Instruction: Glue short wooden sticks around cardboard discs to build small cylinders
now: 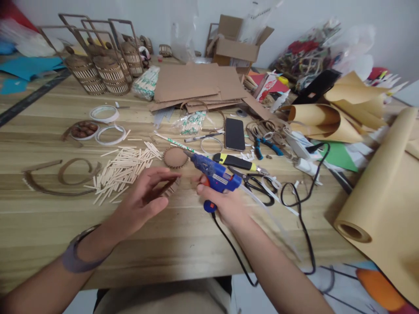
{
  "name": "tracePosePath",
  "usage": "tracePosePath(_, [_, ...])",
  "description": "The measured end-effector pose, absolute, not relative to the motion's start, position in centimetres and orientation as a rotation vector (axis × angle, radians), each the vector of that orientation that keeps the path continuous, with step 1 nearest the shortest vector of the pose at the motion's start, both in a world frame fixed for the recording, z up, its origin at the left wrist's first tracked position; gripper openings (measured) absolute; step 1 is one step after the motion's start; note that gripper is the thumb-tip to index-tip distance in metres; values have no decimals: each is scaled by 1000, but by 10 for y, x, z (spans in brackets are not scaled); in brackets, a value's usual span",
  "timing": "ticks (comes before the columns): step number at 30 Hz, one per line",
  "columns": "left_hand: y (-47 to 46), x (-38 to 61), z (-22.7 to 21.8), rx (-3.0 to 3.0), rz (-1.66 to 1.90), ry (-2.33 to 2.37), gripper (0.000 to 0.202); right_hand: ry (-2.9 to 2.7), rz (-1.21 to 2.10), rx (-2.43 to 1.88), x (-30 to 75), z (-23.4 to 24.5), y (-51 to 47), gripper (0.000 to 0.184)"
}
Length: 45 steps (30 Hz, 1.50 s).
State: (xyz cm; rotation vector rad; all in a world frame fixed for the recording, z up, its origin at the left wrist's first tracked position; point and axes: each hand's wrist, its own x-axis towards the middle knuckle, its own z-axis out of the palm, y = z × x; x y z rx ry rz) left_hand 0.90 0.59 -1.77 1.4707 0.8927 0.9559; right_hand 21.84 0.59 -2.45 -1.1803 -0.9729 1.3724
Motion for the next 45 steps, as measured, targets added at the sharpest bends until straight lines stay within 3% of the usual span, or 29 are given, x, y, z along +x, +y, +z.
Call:
tracePosePath(7, [0,16,-28,1646,791,1061,54,-1068,1454,-1198,213,-30,3,34])
tracePosePath(21, [-3,16,-29,1949,833,1101,45,-1529,1216,-1278,211,-22,2,18])
tracePosePath(28, [-1,15,-30,2097,828,1060,36,-1486,1364,-1242,211,-26,2,24])
tracePosePath(45, [1,16,-24,1838,698,1049,31,-1534,1372,-1120,214,-25,0,14])
